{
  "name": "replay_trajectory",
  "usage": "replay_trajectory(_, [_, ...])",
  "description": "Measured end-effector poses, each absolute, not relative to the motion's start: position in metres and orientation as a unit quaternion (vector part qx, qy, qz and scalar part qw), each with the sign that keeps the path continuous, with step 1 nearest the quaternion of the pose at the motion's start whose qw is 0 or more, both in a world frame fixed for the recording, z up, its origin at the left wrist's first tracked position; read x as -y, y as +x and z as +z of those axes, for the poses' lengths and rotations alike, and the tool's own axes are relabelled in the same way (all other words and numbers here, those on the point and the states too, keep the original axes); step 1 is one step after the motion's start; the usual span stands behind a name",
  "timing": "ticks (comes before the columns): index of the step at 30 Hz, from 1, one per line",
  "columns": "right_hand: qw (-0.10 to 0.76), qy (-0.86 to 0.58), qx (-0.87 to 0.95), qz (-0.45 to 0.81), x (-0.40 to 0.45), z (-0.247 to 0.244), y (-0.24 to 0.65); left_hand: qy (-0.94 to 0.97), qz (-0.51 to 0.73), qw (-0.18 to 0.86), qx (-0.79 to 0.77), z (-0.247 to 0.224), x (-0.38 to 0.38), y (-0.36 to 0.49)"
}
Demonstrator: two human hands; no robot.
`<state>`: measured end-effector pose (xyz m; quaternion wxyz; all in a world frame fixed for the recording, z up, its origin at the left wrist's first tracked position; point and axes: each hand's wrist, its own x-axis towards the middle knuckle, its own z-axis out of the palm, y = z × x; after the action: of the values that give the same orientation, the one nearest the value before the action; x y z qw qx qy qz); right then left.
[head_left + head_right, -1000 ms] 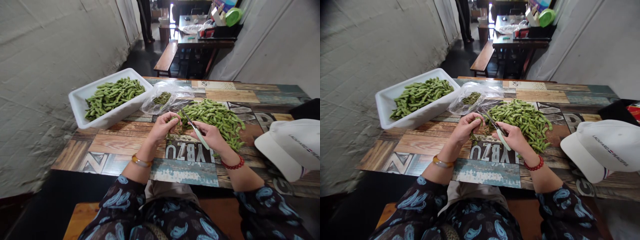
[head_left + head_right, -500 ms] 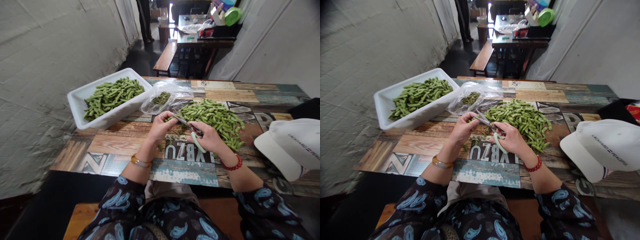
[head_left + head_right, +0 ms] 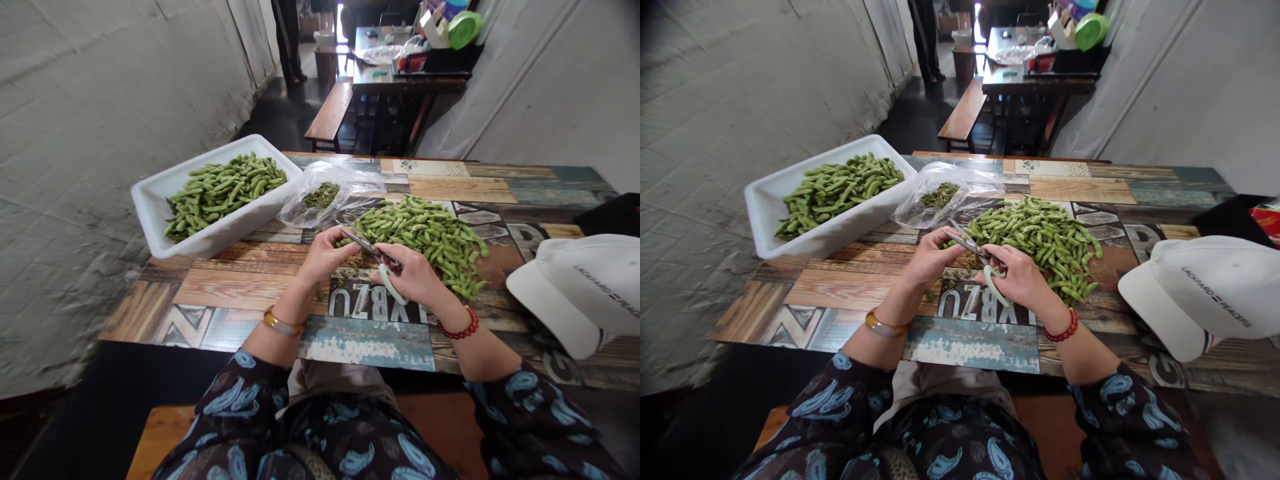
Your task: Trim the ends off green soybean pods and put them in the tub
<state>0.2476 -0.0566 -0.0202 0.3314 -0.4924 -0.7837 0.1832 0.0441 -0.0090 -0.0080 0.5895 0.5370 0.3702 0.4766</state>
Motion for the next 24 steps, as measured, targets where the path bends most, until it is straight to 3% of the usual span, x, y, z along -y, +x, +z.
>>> replay_trajectory(8, [0.335, -0.509, 0.766, 0.204, 0.058, -0.019, 0.247, 0.5, 0.46, 0.632, -0.373, -0.005, 0.01, 0.043])
replay_trajectory(17, [0.376, -0.551, 0.67, 0.326, 0.054, -0.02, 0.252, 0.441, 0.498, 0.645, -0.378, 0.001, 0.007, 0.04])
replay_trajectory(24, [0.391, -0.542, 0.689, 0.28, 0.053, -0.026, 0.252, 0.37, 0.477, 0.712, -0.359, 0.003, 0.005, 0.037])
